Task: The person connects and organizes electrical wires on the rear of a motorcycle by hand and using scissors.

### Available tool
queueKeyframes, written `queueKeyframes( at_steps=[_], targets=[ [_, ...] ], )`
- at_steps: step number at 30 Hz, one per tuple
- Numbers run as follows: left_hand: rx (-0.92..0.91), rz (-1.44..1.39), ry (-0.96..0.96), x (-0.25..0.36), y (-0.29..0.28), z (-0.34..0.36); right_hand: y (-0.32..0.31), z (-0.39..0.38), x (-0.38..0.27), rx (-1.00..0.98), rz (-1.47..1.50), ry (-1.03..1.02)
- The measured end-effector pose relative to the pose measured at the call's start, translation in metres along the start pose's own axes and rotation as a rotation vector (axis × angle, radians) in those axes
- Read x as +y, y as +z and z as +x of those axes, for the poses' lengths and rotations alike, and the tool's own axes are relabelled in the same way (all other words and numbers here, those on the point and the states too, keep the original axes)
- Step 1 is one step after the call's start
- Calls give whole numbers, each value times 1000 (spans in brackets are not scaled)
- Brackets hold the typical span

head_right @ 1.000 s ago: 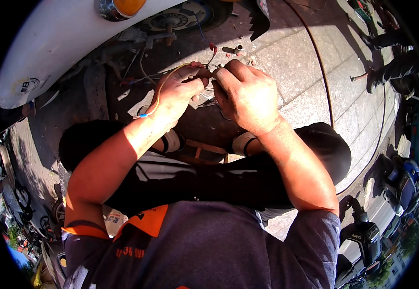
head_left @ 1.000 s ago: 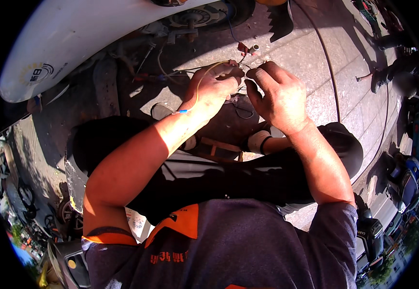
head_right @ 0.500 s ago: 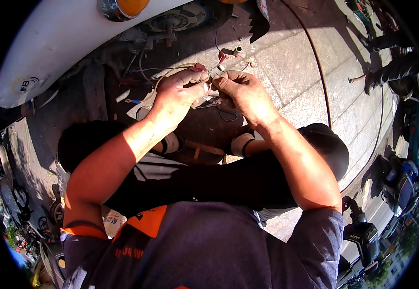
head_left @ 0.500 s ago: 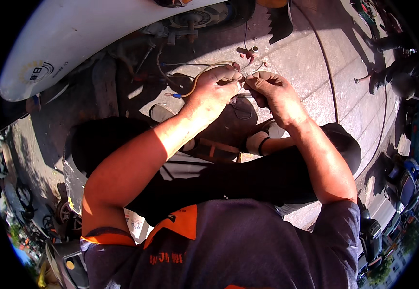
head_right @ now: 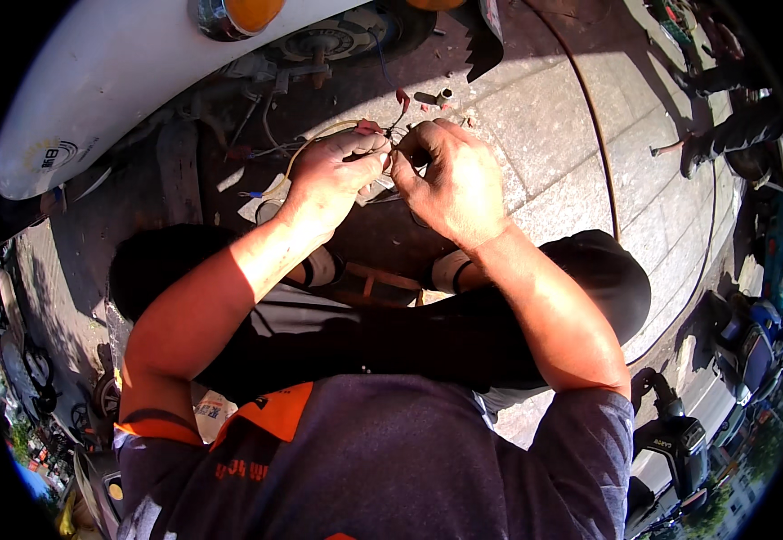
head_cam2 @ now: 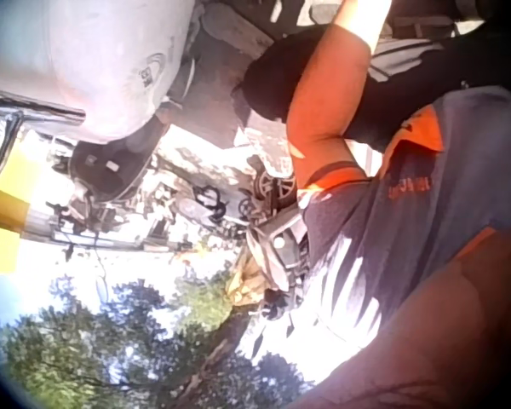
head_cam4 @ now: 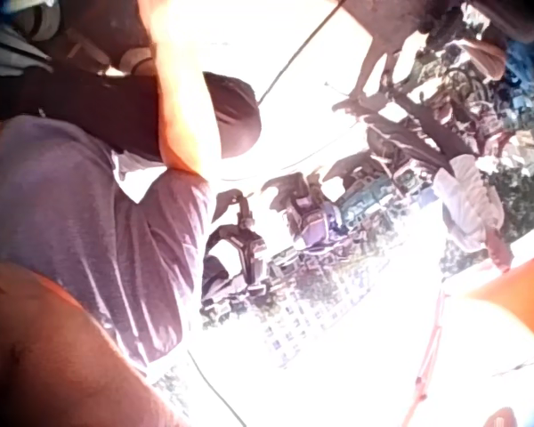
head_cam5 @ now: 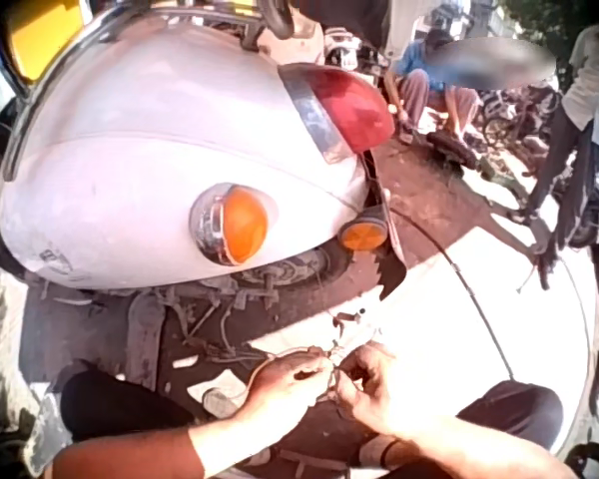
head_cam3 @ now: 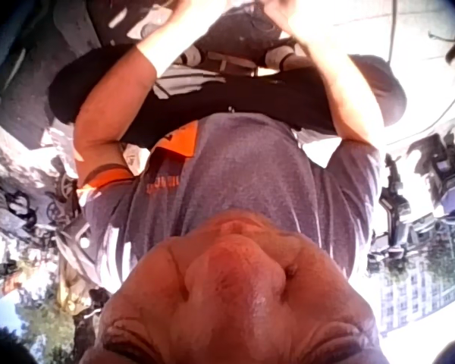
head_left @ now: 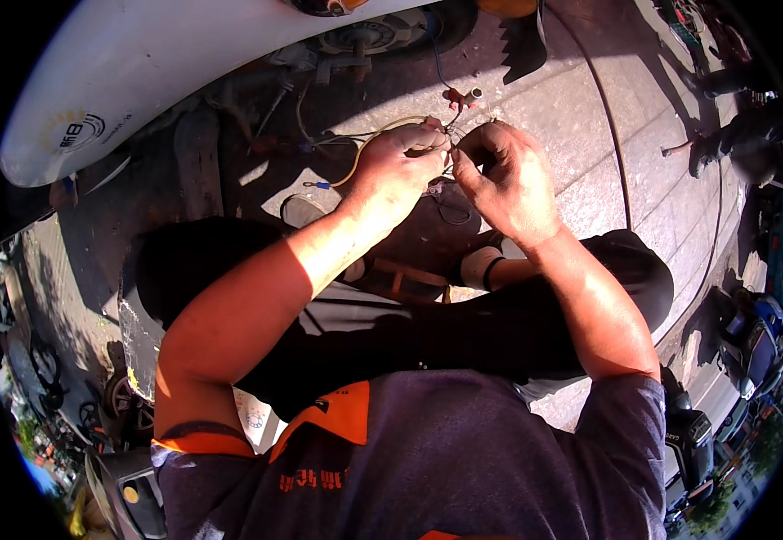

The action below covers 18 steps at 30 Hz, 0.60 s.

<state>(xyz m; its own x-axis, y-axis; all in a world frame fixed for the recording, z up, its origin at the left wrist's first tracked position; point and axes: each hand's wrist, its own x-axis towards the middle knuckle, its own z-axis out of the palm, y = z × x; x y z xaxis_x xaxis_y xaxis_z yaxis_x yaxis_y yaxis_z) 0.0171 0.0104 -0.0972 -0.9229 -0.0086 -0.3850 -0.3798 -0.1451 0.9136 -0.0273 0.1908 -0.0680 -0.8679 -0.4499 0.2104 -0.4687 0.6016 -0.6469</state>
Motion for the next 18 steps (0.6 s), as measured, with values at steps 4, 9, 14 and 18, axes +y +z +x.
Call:
queueKeyframes(
  at_steps=[4, 9, 14, 18],
  targets=[
    [23, -57, 52, -28, 7, 8, 3, -2, 26, -298, 725, 738],
    [-49, -94, -63, -7, 0, 6, -11, 2, 15, -376, 833, 675],
    [6, 2, -36, 2, 4, 1, -22, 0, 0, -22, -100, -198],
    [-48, -3, -16, -6, -1, 7, -25, 2, 9, -41, -228, -341]
  ],
)
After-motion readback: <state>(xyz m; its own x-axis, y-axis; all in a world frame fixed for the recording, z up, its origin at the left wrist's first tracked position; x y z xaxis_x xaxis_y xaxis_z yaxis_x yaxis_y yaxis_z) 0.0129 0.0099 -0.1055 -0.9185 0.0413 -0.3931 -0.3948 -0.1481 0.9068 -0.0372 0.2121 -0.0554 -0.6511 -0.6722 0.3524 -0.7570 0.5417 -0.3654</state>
